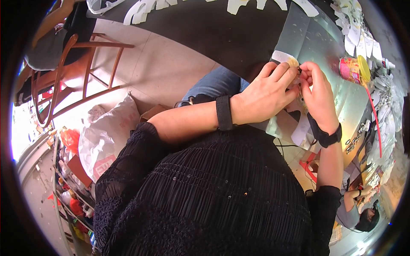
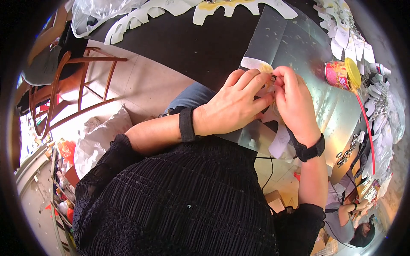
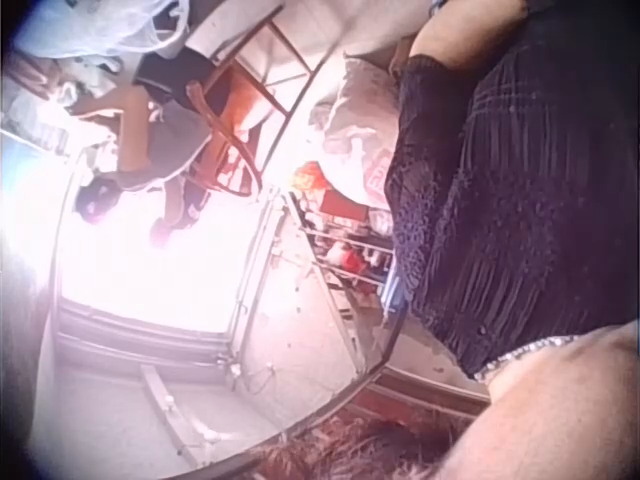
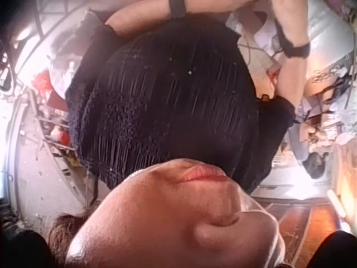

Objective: Manually assemble and attach small decorative or structural components to a shoe upper material.

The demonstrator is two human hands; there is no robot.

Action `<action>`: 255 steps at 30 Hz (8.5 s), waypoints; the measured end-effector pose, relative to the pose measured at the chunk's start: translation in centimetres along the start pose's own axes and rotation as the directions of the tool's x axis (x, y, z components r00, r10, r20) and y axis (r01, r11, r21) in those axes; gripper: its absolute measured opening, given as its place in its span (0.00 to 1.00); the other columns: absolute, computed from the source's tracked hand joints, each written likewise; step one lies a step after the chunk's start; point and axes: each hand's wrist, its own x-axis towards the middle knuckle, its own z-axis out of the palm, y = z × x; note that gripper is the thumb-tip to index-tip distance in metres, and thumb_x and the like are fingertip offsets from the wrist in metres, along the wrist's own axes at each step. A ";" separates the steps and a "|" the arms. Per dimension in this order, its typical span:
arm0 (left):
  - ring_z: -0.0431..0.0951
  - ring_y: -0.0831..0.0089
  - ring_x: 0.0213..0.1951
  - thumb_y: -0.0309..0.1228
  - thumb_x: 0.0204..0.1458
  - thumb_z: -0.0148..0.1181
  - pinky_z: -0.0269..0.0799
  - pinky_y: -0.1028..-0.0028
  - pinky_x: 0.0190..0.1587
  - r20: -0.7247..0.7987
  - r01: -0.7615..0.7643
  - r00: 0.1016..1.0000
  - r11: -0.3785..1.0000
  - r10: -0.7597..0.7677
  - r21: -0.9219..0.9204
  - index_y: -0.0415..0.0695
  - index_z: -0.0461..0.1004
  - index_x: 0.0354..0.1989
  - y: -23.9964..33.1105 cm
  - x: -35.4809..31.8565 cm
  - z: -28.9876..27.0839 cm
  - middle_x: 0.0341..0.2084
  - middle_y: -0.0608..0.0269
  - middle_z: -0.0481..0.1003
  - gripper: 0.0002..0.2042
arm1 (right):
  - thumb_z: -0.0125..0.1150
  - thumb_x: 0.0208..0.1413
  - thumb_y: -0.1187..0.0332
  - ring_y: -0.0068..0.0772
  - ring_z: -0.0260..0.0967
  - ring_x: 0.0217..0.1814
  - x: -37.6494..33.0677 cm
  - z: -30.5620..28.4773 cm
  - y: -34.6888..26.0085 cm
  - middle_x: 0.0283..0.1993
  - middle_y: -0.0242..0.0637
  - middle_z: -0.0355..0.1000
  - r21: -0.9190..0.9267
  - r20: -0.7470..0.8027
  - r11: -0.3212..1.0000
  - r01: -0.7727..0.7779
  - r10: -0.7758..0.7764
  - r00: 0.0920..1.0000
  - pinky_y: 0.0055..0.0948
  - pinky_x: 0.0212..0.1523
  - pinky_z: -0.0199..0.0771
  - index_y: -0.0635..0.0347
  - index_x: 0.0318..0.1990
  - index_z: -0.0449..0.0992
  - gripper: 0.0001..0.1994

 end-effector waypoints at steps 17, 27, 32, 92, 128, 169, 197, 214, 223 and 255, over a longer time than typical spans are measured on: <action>0.63 0.59 0.52 0.35 0.31 0.66 0.60 0.60 0.51 -0.004 -0.034 0.999 0.998 0.034 0.055 0.45 0.73 0.36 -0.2 0.1 0.1 0.47 0.53 0.65 0.20 | 0.56 0.46 0.82 0.34 0.63 0.26 0.8 0.0 0.0 0.27 0.36 0.65 -0.071 -0.077 0.997 0.043 -0.048 0.996 0.31 0.28 0.66 0.60 0.33 0.62 0.10; 0.62 0.59 0.53 0.36 0.32 0.66 0.60 0.60 0.52 0.001 -0.045 0.999 0.996 0.045 0.077 0.46 0.73 0.36 -0.3 0.0 0.3 0.47 0.55 0.65 0.19 | 0.60 0.42 0.83 0.32 0.63 0.32 2.2 -1.3 0.7 0.34 0.38 0.61 -0.081 -0.003 0.994 -0.079 0.079 0.997 0.30 0.30 0.66 0.60 0.35 0.61 0.15; 0.62 0.60 0.54 0.35 0.31 0.67 0.59 0.60 0.53 0.003 -0.025 1.000 0.999 0.025 0.036 0.47 0.73 0.34 -0.2 0.0 0.1 0.48 0.56 0.64 0.18 | 0.60 0.41 0.83 0.37 0.62 0.37 2.4 -1.1 0.7 0.39 0.41 0.60 -0.058 0.080 0.987 -0.152 0.156 0.984 0.31 0.37 0.67 0.59 0.38 0.60 0.18; 0.63 0.72 0.44 0.39 0.37 0.65 0.56 0.65 0.48 0.141 -0.043 0.990 0.991 0.025 0.127 0.46 0.74 0.40 0.3 0.3 -1.1 0.42 0.71 0.66 0.20 | 0.47 0.46 0.85 0.45 0.61 0.55 -2.5 -1.6 -0.4 0.47 0.42 0.69 0.089 0.023 0.993 0.082 -0.084 0.996 0.37 0.55 0.61 0.63 0.54 0.62 0.24; 0.63 0.70 0.47 0.35 0.34 0.65 0.56 0.67 0.45 0.058 -0.187 0.982 0.956 0.179 0.225 0.45 0.73 0.39 0.3 -1.0 -0.9 0.42 0.70 0.67 0.20 | 0.54 0.41 0.84 0.37 0.61 0.56 -3.8 -1.2 -1.0 0.51 0.32 0.68 -0.270 0.029 0.954 0.131 -0.128 0.991 0.44 0.61 0.50 0.58 0.57 0.59 0.31; 0.60 0.69 0.51 0.41 0.31 0.68 0.55 0.66 0.49 0.212 -0.095 0.976 0.978 0.055 0.184 0.46 0.72 0.42 1.0 -0.2 -1.9 0.50 0.67 0.65 0.26 | 0.51 0.44 0.80 0.37 0.61 0.53 -3.4 -0.6 -1.9 0.43 0.38 0.69 -0.464 0.035 0.858 0.219 -0.230 0.973 0.46 0.62 0.47 0.64 0.57 0.61 0.27; 0.59 0.67 0.53 0.42 0.33 0.66 0.56 0.65 0.49 0.240 -0.171 0.965 0.951 0.109 0.258 0.43 0.72 0.43 0.9 -0.3 -2.1 0.52 0.63 0.65 0.26 | 0.49 0.50 0.82 0.36 0.62 0.57 -3.0 -1.7 -1.1 0.50 0.35 0.70 0.138 -0.015 0.989 -0.049 0.051 0.999 0.32 0.57 0.56 0.60 0.57 0.61 0.24; 0.59 0.69 0.52 0.42 0.36 0.65 0.55 0.66 0.49 0.251 -0.169 0.963 0.943 0.096 0.286 0.43 0.73 0.41 1.2 -0.6 -1.9 0.51 0.66 0.63 0.24 | 0.49 0.45 0.84 0.39 0.61 0.57 -3.3 -1.0 -1.6 0.47 0.31 0.72 -0.366 0.011 0.920 0.139 -0.146 0.989 0.46 0.63 0.45 0.60 0.55 0.62 0.26; 0.60 0.69 0.50 0.38 0.38 0.63 0.57 0.68 0.47 0.257 -0.224 0.955 0.923 0.145 0.312 0.41 0.73 0.43 1.6 -0.8 -1.6 0.52 0.65 0.64 0.22 | 0.50 0.45 0.83 0.38 0.62 0.56 -3.5 -0.8 -1.4 0.47 0.33 0.71 -0.360 0.007 0.918 0.168 -0.178 0.984 0.46 0.63 0.45 0.60 0.55 0.62 0.26; 0.61 0.69 0.50 0.41 0.37 0.61 0.59 0.71 0.46 0.074 -0.216 0.976 0.923 0.203 0.319 0.44 0.76 0.38 0.7 -1.5 -1.0 0.45 0.67 0.67 0.19 | 0.53 0.42 0.82 0.37 0.60 0.57 -4.0 -0.1 -2.8 0.50 0.35 0.68 -0.396 0.023 0.911 0.117 -0.118 0.993 0.46 0.63 0.42 0.62 0.56 0.60 0.28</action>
